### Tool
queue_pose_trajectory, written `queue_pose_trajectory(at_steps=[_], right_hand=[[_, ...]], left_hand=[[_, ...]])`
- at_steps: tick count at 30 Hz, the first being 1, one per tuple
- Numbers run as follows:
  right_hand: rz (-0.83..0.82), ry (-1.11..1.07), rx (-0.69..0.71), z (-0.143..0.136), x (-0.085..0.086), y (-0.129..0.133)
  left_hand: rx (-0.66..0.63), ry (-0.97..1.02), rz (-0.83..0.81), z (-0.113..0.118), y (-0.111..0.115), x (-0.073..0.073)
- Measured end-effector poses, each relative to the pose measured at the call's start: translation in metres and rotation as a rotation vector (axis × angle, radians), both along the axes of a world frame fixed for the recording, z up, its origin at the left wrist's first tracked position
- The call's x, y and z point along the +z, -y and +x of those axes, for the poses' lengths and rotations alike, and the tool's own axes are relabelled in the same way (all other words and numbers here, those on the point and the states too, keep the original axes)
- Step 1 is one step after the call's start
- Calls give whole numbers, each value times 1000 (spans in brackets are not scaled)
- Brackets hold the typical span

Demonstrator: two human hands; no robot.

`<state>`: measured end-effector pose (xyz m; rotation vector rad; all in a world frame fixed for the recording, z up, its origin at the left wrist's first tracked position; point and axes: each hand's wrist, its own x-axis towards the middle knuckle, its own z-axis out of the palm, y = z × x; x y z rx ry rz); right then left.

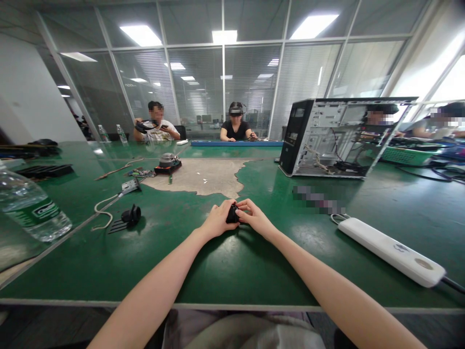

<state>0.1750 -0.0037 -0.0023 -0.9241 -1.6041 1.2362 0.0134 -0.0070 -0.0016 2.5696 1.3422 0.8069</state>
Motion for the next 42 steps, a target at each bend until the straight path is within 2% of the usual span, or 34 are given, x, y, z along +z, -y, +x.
queue_pose_trajectory(at_steps=[4, 8, 11, 20, 26, 33, 39, 42], right_hand=[[-30, 0, 13, 1, -3, -4], [11, -2, 80, 3, 5, 2], [27, -11, 62, 3, 8, 6], [-23, -1, 18, 2, -4, -3], [-15, -28, 84, 3, 6, 5], [-45, -38, 33, 0, 5, 5], [-182, -57, -117, 6, 3, -4], [-211, -57, -149, 12, 4, -7]], left_hand=[[-6, 2, 3, 0, 0, 0], [-11, -5, 19, 0, 1, 0], [-11, -4, 28, -1, 0, -1], [-11, 2, 25, 0, -1, -2], [-4, -6, 32, 0, 0, -2], [-12, -10, 32, -1, 0, 0], [-14, -12, 31, -1, -1, -1], [-3, -21, 27, -1, -2, -2]])
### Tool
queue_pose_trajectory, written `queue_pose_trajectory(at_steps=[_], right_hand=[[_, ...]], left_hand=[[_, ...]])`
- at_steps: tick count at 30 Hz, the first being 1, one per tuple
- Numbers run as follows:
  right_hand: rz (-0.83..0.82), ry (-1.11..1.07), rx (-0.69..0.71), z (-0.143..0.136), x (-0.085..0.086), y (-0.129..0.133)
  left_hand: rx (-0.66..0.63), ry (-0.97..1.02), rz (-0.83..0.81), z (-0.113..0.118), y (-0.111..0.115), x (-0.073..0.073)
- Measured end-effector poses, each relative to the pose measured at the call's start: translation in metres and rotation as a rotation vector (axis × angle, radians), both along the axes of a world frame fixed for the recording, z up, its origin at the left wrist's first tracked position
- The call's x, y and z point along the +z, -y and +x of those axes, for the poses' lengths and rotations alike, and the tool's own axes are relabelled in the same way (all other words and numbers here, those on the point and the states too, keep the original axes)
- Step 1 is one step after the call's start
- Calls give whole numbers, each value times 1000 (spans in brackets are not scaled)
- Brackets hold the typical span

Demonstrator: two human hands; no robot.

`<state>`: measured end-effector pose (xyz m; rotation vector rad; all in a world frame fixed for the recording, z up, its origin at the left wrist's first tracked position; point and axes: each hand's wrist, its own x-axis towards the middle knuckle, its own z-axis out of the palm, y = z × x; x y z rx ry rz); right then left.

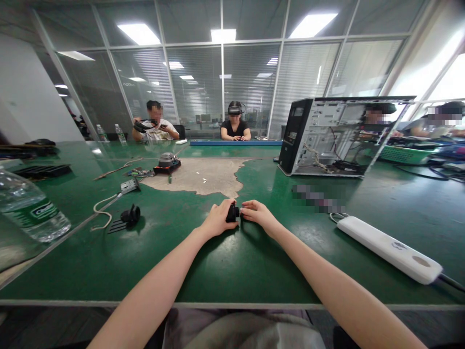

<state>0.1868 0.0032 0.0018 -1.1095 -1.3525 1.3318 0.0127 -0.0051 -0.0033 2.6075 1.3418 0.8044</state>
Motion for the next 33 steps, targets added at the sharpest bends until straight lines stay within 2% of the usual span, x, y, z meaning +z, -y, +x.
queue_pose_trajectory(at_steps=[12, 15, 21, 30, 33], right_hand=[[11, -20, 125, -12, -2, 0], [55, -12, 114, -11, -5, 0], [250, -12, 92, -14, -8, 12], [212, -25, 48, -15, -12, 6], [211, -23, 53, -15, -10, 7]], left_hand=[[-23, 7, 10, 2, 3, 3], [-42, 39, 11, 2, 4, 2], [-24, 80, 5, 2, 6, -1], [-13, 52, -1, 2, 4, 0], [-51, 52, -8, 0, 8, 5]])
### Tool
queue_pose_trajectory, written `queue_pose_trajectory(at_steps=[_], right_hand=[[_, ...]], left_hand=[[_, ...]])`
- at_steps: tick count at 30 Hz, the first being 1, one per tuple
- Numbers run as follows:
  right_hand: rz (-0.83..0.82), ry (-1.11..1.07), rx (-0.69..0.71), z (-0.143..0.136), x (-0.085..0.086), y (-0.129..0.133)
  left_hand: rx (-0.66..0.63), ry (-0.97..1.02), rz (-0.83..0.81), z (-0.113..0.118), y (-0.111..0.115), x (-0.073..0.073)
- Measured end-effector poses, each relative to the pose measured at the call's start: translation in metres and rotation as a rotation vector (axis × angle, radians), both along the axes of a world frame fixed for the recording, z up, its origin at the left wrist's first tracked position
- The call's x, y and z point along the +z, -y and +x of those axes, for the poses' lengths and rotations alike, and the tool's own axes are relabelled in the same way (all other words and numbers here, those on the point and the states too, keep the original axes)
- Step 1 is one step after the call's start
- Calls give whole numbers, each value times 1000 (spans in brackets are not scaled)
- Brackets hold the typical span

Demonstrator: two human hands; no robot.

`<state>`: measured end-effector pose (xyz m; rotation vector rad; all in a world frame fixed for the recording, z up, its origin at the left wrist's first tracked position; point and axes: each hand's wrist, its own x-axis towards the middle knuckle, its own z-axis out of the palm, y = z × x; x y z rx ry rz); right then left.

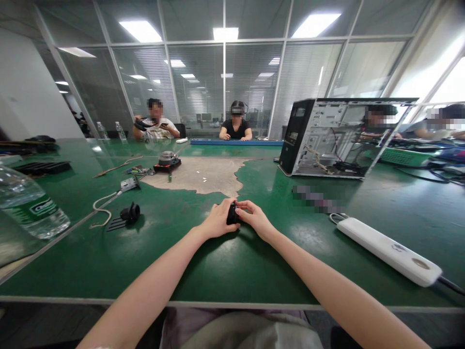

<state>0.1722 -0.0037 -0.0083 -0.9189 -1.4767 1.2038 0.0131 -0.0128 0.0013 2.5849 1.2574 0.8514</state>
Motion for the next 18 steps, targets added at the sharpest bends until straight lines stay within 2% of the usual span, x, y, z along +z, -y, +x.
queue_pose_trajectory(at_steps=[7, 18], right_hand=[[-11, 31, 29, 2, 0, 1], [-10, 33, 37, 2, 0, 4]], left_hand=[[-81, 67, -37, -6, 5, 7], [-42, 124, -56, -5, 10, 8]])
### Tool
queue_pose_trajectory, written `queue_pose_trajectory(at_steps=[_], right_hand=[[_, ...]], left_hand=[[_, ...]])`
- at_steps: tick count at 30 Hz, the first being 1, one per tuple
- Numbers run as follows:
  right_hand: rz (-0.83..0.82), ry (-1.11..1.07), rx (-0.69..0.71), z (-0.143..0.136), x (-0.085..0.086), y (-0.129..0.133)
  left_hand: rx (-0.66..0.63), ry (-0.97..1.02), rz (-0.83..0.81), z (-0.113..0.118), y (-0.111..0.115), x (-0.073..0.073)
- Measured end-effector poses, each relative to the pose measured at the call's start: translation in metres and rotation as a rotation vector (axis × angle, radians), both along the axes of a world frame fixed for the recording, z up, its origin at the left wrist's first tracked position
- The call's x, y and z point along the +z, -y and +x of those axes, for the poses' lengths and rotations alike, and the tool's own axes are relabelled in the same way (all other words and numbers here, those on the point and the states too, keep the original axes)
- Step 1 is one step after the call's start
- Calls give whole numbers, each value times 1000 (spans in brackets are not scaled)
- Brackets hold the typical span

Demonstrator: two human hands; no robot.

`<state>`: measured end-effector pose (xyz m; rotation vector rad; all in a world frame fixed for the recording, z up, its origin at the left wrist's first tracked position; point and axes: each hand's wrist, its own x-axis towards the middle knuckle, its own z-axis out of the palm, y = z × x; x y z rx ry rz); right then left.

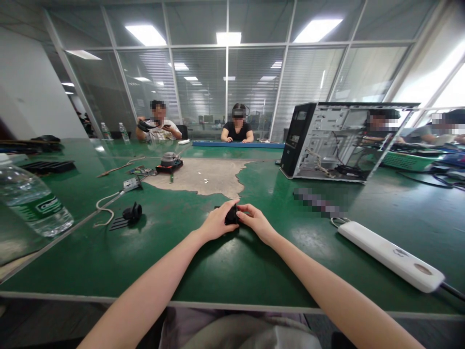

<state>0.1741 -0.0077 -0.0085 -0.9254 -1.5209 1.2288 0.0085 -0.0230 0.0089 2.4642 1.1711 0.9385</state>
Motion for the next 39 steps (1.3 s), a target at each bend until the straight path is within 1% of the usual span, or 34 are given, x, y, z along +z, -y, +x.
queue_pose_trajectory(at_steps=[3, 7, 14, 16, 19, 22, 24, 28, 34, 36, 39], right_hand=[[0, 1, -1, -1, 1, 1], [10, -7, 12, 0, 3, 2], [-8, -86, 111, 1, 8, 6], [-4, -91, 108, 1, 8, 7], [12, -79, 50, 0, 7, 6], [6, -52, -12, -1, 4, 1], [-13, -46, -26, -2, 0, -3], [-39, -33, -14, -1, -3, -6], [-25, -29, 88, 1, 10, 5], [-26, -32, 90, 1, 11, 7], [-33, -41, 56, -1, 8, 5]], left_hand=[[22, 9, -20, 1, 3, 0], [27, 8, 1, 2, 4, 0], [35, 0, 2, 2, 1, 0], [32, -1, -3, 2, 0, 1], [38, -5, -11, 3, 0, 1], [49, -9, -14, 4, 1, 1], [54, -11, -14, 5, 1, 1], [74, -18, -37, 6, 2, 2], [95, -24, -20, 7, 2, 1], [98, -21, -6, 7, 2, 0], [114, -20, -4, 9, 2, 0]])
